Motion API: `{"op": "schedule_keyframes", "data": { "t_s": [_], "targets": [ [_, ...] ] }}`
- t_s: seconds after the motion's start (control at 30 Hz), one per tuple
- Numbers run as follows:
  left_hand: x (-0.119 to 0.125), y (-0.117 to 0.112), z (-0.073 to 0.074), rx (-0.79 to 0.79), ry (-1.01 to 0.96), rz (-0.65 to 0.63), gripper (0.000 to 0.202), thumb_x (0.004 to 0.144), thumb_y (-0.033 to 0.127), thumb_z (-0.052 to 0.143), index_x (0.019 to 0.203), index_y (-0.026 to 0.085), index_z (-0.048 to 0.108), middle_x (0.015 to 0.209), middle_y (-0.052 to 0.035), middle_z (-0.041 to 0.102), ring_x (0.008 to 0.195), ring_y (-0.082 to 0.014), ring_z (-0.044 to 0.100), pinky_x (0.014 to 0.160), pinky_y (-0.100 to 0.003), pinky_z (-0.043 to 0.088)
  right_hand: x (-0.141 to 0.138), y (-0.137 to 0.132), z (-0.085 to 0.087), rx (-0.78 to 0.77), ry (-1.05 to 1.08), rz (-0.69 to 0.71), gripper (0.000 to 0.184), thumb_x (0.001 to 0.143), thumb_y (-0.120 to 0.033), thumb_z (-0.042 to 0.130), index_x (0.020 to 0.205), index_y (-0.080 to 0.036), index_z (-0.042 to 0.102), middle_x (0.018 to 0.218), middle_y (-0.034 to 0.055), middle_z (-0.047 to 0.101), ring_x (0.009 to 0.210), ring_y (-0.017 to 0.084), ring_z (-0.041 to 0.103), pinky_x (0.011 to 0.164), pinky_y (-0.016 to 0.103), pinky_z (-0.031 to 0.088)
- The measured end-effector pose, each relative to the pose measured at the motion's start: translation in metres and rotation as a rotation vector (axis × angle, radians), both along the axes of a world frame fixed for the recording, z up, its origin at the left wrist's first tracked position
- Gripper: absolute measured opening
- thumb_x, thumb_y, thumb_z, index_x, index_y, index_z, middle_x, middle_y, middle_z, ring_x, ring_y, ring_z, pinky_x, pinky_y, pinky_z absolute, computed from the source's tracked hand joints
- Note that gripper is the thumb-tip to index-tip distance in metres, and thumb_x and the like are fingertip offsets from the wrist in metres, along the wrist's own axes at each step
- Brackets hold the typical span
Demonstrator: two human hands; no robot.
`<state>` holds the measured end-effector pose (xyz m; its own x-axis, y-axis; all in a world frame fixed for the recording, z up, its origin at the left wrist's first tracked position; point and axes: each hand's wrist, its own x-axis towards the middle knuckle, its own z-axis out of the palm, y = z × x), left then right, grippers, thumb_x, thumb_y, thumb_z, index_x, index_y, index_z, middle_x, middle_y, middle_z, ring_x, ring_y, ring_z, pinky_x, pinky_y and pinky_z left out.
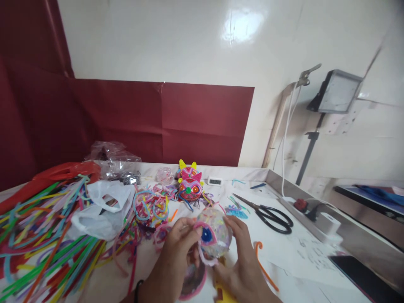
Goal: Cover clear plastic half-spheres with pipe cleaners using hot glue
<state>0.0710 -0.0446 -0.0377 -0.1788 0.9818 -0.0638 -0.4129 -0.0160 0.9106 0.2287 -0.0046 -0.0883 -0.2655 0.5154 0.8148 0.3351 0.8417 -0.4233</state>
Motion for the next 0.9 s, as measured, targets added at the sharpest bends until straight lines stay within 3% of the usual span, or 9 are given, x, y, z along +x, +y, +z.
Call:
{"op": "schedule_keyframes", "data": {
  "t_s": [0.1,0.23,0.57,0.9],
  "targets": [
    [0.003,0.003,-0.005,0.032,0.002,0.049,0.045,0.061,0.040,0.081,0.088,0.022,0.050,0.051,0.0110,0.057,0.028,-0.0034,0.037,0.029,-0.014,0.029,-0.002,0.000,0.000,-0.012,0.049,0.013,0.069,0.081,-0.030,0.065,0.141,-0.019,0.034,0.136,0.0146,0.040,0.127,0.033,0.042,0.103,0.048,0.042],
    [0.008,0.002,-0.008,0.074,0.006,0.051,0.053,0.056,0.039,0.084,0.094,0.019,0.053,0.058,0.0078,0.063,0.025,-0.0020,0.037,0.027,-0.015,0.028,-0.004,-0.003,0.002,-0.019,0.129,-0.018,0.065,0.083,-0.031,0.066,0.139,-0.020,0.036,0.135,0.0138,0.042,0.126,0.032,0.044,0.102,0.047,0.043],
    [0.011,-0.012,-0.001,0.087,0.065,0.038,0.038,0.061,0.036,0.082,0.085,0.015,0.060,0.060,0.0058,0.061,0.026,0.0015,0.033,0.029,-0.014,0.022,-0.004,-0.001,0.000,0.015,0.134,-0.021,0.064,0.081,-0.028,0.066,0.139,-0.021,0.039,0.137,0.0142,0.044,0.127,0.034,0.046,0.102,0.048,0.042],
    [-0.009,0.003,-0.011,0.018,-0.061,-0.008,0.040,0.057,0.039,0.086,0.083,0.015,0.066,0.050,0.0072,0.056,0.029,-0.0009,0.034,0.032,-0.015,0.025,0.000,0.001,0.002,-0.005,0.034,0.090,0.073,0.083,-0.029,0.061,0.146,-0.018,0.026,0.150,0.0155,0.032,0.140,0.034,0.030,0.112,0.051,0.034]
  ]
}}
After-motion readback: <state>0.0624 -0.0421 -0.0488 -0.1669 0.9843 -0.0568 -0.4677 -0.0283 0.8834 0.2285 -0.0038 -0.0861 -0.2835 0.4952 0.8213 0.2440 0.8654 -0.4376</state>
